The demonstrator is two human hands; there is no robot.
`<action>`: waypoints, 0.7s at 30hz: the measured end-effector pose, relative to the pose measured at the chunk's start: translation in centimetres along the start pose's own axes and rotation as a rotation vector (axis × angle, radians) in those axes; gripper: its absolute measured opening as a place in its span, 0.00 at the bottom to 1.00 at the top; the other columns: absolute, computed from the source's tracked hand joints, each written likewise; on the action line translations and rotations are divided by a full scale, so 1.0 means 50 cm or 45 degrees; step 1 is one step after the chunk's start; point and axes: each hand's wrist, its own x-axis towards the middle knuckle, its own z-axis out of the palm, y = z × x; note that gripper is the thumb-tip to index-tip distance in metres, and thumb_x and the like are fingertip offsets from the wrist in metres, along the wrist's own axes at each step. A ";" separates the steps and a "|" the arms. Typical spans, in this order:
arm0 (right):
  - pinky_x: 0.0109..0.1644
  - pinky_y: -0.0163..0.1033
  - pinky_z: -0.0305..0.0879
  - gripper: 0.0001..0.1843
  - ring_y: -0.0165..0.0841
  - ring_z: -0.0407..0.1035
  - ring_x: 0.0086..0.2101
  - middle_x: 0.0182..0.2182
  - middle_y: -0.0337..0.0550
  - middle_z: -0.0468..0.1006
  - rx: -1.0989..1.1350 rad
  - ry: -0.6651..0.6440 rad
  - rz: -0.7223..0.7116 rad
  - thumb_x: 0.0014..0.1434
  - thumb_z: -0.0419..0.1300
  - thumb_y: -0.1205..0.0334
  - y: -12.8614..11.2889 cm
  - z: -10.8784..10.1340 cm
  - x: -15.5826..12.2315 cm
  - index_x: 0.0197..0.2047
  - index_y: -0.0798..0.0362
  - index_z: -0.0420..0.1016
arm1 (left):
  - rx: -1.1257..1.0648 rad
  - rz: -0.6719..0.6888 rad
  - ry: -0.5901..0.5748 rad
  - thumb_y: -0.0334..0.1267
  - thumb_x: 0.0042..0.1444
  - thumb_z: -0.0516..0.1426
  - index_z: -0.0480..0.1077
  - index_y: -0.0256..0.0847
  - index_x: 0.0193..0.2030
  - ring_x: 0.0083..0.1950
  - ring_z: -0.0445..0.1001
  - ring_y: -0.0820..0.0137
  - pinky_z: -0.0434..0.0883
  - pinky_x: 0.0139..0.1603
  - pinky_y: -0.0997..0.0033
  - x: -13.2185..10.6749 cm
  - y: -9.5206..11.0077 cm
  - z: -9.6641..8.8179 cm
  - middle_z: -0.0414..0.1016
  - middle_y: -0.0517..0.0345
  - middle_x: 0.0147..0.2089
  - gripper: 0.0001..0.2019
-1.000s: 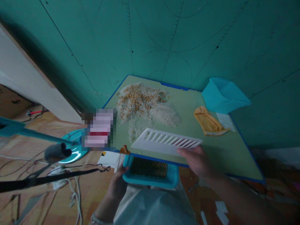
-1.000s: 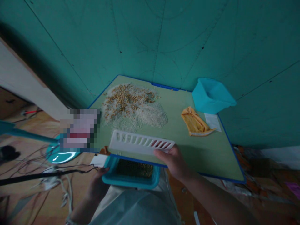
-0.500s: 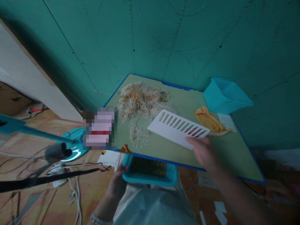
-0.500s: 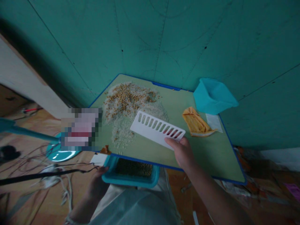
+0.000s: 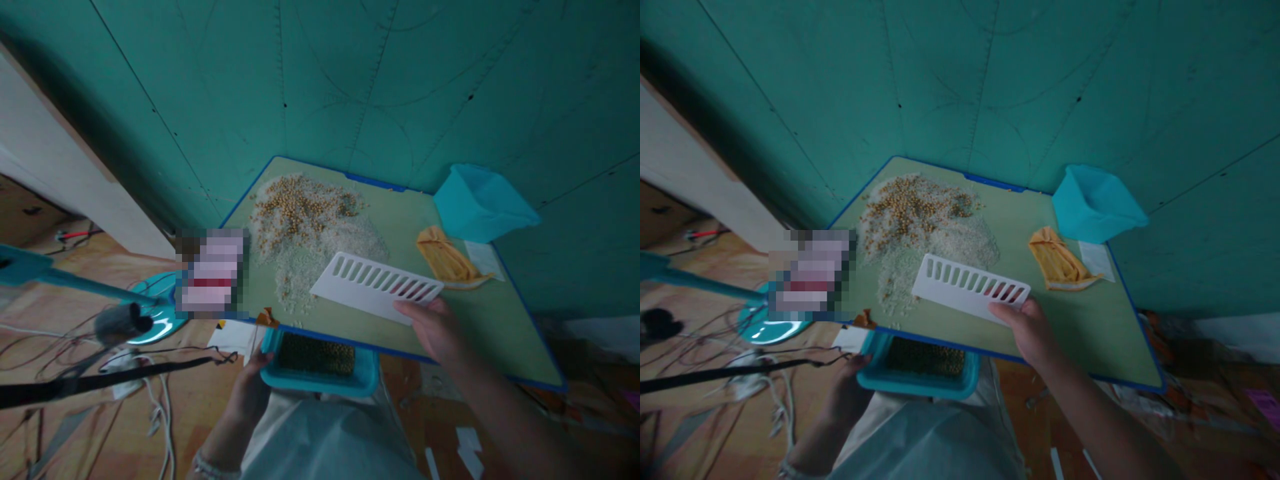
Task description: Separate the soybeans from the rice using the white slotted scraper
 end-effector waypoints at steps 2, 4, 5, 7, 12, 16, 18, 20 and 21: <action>0.46 0.46 0.63 0.10 0.39 0.72 0.35 0.30 0.40 0.79 -0.030 -0.030 -0.007 0.40 0.64 0.63 0.002 -0.004 -0.004 0.31 0.51 0.76 | 0.005 -0.003 -0.005 0.36 0.36 0.64 0.77 0.44 0.36 0.48 0.73 0.54 0.70 0.45 0.63 0.000 -0.001 -0.001 0.82 0.59 0.36 0.15; 0.46 0.46 0.63 0.09 0.39 0.71 0.36 0.31 0.40 0.79 -0.059 -0.067 -0.004 0.42 0.63 0.61 0.005 -0.008 -0.009 0.31 0.51 0.76 | 0.007 -0.001 -0.007 0.35 0.36 0.64 0.78 0.45 0.35 0.48 0.73 0.54 0.70 0.46 0.63 0.000 -0.001 -0.003 0.82 0.59 0.36 0.14; 0.47 0.46 0.63 0.09 0.38 0.71 0.36 0.31 0.41 0.79 -0.071 -0.086 0.002 0.43 0.63 0.61 0.006 -0.011 -0.011 0.32 0.50 0.76 | 0.006 0.001 -0.006 0.35 0.36 0.64 0.78 0.45 0.34 0.47 0.73 0.54 0.70 0.46 0.63 0.000 -0.002 -0.005 0.82 0.59 0.35 0.13; 0.47 0.45 0.62 0.08 0.38 0.71 0.36 0.32 0.41 0.79 -0.093 -0.121 0.016 0.44 0.63 0.61 0.008 -0.016 -0.014 0.32 0.49 0.76 | 0.004 0.001 -0.004 0.35 0.36 0.64 0.78 0.46 0.32 0.47 0.74 0.54 0.70 0.45 0.62 0.001 -0.002 -0.007 0.82 0.60 0.32 0.11; 0.47 0.44 0.63 0.08 0.37 0.71 0.37 0.33 0.41 0.79 -0.097 -0.157 0.046 0.44 0.63 0.61 0.010 -0.025 -0.019 0.31 0.47 0.77 | 0.002 0.002 0.018 0.35 0.37 0.63 0.78 0.45 0.34 0.46 0.74 0.56 0.71 0.45 0.64 0.005 -0.004 -0.005 0.82 0.61 0.30 0.13; 0.47 0.44 0.63 0.09 0.38 0.71 0.36 0.32 0.41 0.79 -0.106 -0.153 0.051 0.43 0.63 0.62 0.012 -0.032 -0.025 0.32 0.47 0.76 | -0.015 0.028 0.028 0.35 0.36 0.63 0.78 0.48 0.33 0.46 0.74 0.57 0.71 0.45 0.65 0.006 -0.006 -0.003 0.82 0.63 0.31 0.12; 0.47 0.43 0.63 0.08 0.37 0.71 0.36 0.32 0.41 0.78 -0.120 -0.183 0.050 0.44 0.63 0.62 0.014 -0.036 -0.027 0.32 0.48 0.76 | -0.010 0.022 0.030 0.35 0.37 0.63 0.78 0.47 0.33 0.47 0.73 0.56 0.70 0.46 0.65 0.005 -0.007 -0.003 0.82 0.62 0.31 0.12; 0.46 0.43 0.64 0.07 0.36 0.70 0.36 0.32 0.41 0.78 -0.136 -0.215 0.045 0.46 0.61 0.62 0.015 -0.039 -0.029 0.32 0.49 0.76 | 0.000 0.013 0.030 0.35 0.37 0.63 0.78 0.44 0.34 0.48 0.72 0.55 0.69 0.47 0.65 0.004 -0.006 -0.003 0.82 0.59 0.33 0.13; 0.46 0.43 0.64 0.07 0.36 0.70 0.36 0.32 0.41 0.78 -0.146 -0.233 0.044 0.46 0.61 0.62 0.015 -0.040 -0.030 0.32 0.49 0.76 | 0.003 0.010 0.029 0.35 0.37 0.63 0.78 0.43 0.34 0.49 0.72 0.55 0.69 0.47 0.64 0.004 -0.006 -0.002 0.82 0.57 0.34 0.13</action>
